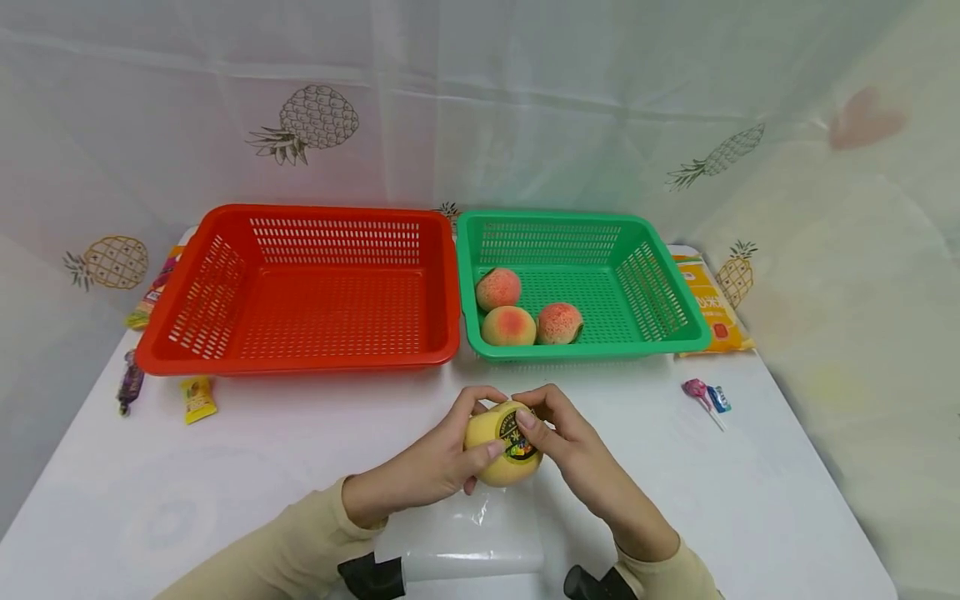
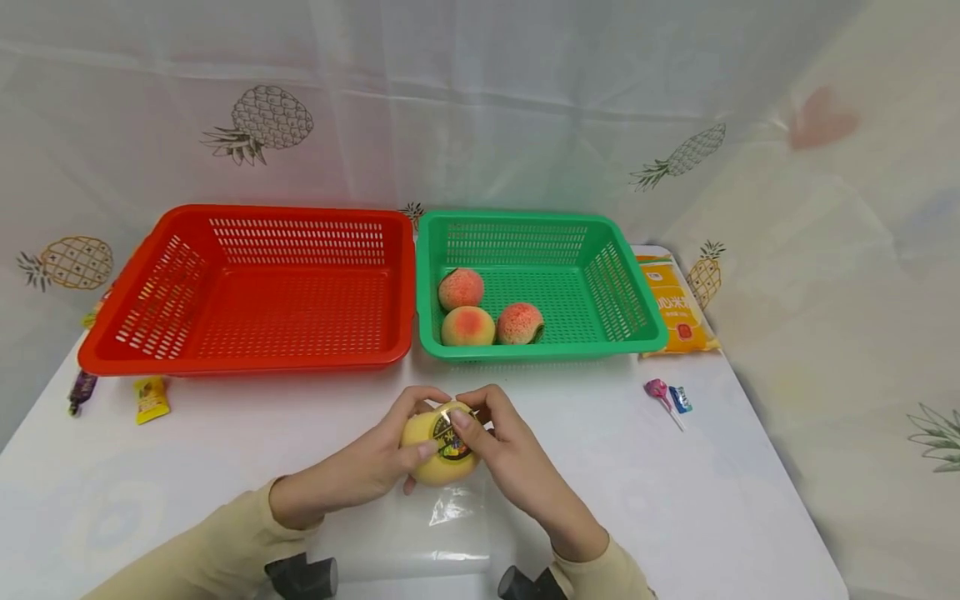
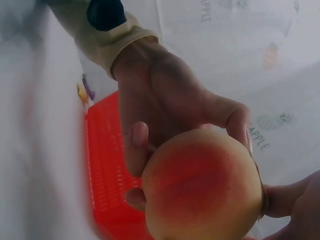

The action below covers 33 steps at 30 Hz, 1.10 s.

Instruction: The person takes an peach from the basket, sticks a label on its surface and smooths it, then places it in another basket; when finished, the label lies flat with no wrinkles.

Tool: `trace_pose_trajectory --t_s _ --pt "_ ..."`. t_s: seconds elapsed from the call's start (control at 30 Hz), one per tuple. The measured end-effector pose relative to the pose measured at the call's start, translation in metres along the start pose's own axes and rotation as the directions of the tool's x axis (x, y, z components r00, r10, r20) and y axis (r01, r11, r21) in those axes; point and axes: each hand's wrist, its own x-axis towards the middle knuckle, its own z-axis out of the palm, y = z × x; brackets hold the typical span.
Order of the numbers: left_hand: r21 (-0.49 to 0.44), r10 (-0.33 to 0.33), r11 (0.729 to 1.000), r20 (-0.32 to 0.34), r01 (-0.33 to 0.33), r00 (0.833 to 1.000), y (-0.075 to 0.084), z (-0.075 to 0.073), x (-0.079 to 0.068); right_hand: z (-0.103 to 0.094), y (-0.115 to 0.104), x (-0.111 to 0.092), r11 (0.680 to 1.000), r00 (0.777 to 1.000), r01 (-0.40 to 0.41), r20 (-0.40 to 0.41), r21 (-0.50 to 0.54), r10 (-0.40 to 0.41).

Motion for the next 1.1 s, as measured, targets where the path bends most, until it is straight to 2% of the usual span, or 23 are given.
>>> trace_pose_trajectory --t_s 0.13,0.27,0.33,0.4,0.43,0.47,0.5,0.57,0.63,0.67,0.7,0.73,0.8,0.83,0.9,0.97,1.1 --pt "-0.012 0.031 0.999 0.03 -0.031 0.999 -0.005 -0.001 0.004 -0.002 0.002 -0.001 0.999 1.0 -0.012 -0.004 0.041 0.012" --pt "-0.034 0.047 0.998 0.101 -0.044 0.994 -0.009 -0.004 0.009 -0.009 0.008 0.0 0.999 0.999 -0.014 -0.047 0.029 0.015" --pt "-0.017 0.053 0.999 0.128 -0.051 0.99 -0.007 -0.006 0.012 -0.017 0.014 0.001 1.0 0.993 -0.004 -0.116 0.019 0.006" --pt "0.026 0.085 0.996 0.128 -0.089 0.988 -0.001 -0.01 0.015 -0.029 0.02 0.003 0.999 0.969 0.001 -0.248 -0.034 -0.009" --pt "0.064 0.109 0.991 0.112 -0.117 0.988 0.004 -0.012 0.018 -0.037 0.022 0.003 0.998 0.944 -0.004 -0.329 -0.069 -0.019" --pt "0.126 0.132 0.982 0.079 -0.141 0.988 0.011 -0.015 0.021 -0.046 0.025 0.004 0.993 0.91 -0.004 -0.412 -0.116 -0.044" --pt "0.201 0.163 0.965 0.038 -0.168 0.986 0.018 -0.018 0.026 -0.056 0.029 0.006 0.982 0.861 -0.009 -0.5 -0.189 -0.089" --pt "0.352 0.202 0.92 -0.055 -0.17 0.978 0.034 -0.026 0.04 -0.078 0.037 0.012 0.939 0.742 -0.05 -0.642 -0.34 -0.193" --pt "0.482 0.2 0.87 -0.148 -0.106 0.969 0.05 -0.033 0.061 -0.103 0.048 0.023 0.871 0.636 -0.131 -0.714 -0.473 -0.292" --pt "0.528 0.188 0.847 -0.192 -0.06 0.963 0.057 -0.037 0.073 -0.115 0.053 0.03 0.836 0.602 -0.183 -0.731 -0.517 -0.321" --pt "0.549 0.172 0.836 -0.23 -0.018 0.958 0.062 -0.041 0.086 -0.127 0.059 0.037 0.799 0.594 -0.24 -0.734 -0.552 -0.329" --pt "0.564 0.142 0.825 -0.265 0.034 0.954 0.067 -0.044 0.099 -0.137 0.064 0.044 0.774 0.609 -0.288 -0.732 -0.564 -0.306" --pt "0.58 0.105 0.808 -0.315 0.104 0.943 0.072 -0.049 0.125 -0.153 0.071 0.055 0.73 0.667 -0.377 -0.714 -0.57 -0.213" --pt "0.59 0.09 0.797 -0.33 0.131 0.94 0.073 -0.051 0.137 -0.159 0.074 0.058 0.715 0.697 -0.408 -0.7 -0.568 -0.158" --pt "0.622 0.078 0.765 -0.349 0.169 0.934 0.074 -0.052 0.16 -0.167 0.078 0.062 0.705 0.737 -0.444 -0.673 -0.554 -0.065" --pt "0.675 0.076 0.711 -0.351 0.196 0.933 0.075 -0.052 0.181 -0.172 0.079 0.062 0.703 0.754 -0.451 -0.657 -0.55 -0.03" --pt "0.758 0.042 0.6 -0.347 0.254 0.937 0.073 -0.052 0.211 -0.175 0.078 0.061 0.709 0.763 -0.418 -0.643 -0.568 -0.064"
